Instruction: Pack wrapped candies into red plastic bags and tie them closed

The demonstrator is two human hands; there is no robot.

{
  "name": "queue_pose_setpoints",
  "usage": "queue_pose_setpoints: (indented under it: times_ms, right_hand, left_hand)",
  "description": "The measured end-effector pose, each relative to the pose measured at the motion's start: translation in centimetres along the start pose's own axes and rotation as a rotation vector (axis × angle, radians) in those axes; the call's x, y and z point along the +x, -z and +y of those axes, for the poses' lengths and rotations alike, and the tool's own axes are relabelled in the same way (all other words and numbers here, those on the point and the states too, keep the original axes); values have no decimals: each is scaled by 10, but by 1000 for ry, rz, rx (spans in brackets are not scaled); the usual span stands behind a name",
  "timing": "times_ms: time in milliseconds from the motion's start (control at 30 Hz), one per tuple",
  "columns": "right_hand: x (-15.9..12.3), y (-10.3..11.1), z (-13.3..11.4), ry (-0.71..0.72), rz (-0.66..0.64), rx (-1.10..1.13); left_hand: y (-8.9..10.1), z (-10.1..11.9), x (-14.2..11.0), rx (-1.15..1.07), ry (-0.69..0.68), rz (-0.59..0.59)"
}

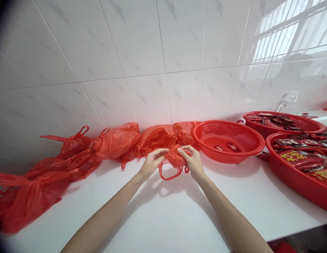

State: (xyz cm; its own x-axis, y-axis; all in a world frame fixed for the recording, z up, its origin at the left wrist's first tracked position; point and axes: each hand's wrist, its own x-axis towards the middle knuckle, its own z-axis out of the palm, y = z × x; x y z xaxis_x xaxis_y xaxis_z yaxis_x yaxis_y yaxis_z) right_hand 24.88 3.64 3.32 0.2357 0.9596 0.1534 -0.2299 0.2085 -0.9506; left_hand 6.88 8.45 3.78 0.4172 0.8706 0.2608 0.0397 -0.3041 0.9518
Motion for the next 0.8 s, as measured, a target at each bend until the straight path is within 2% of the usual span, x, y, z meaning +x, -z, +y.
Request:
queue_pose_setpoints:
  times_ms: [133, 300, 367, 400, 500, 600, 700, 800]
  right_hand:
    - [0, 1, -1, -45, -85, 24]
    - [-10, -2, -5, -128, -436, -80]
    - [-12, -3, -5, -111, -532, -88]
    - [-11, -2, -4, -108, -539, -97]
    - [-7, 1, -2, -114, -422, -123]
    - [-2, 4, -3, -66, -279, -93]
    - [-1, 6, -4, -27, -156, -40]
    - [0, 7, -6, -11, -90, -21]
  left_hand:
    - [18, 6, -2, -67, 115, 85]
    - [15, 16, -12, -109, 180, -111]
    - [13, 18, -13, -75, 158, -130]
    - [12, 17, -12, -72, 159, -120]
    - [16, 12, -8, -116, 213, -44]
    - [25, 4, -1, -181, 227, 99]
    - [33, 1, 3, -224, 166, 272]
    - [41, 3, 4, -155, 87, 377]
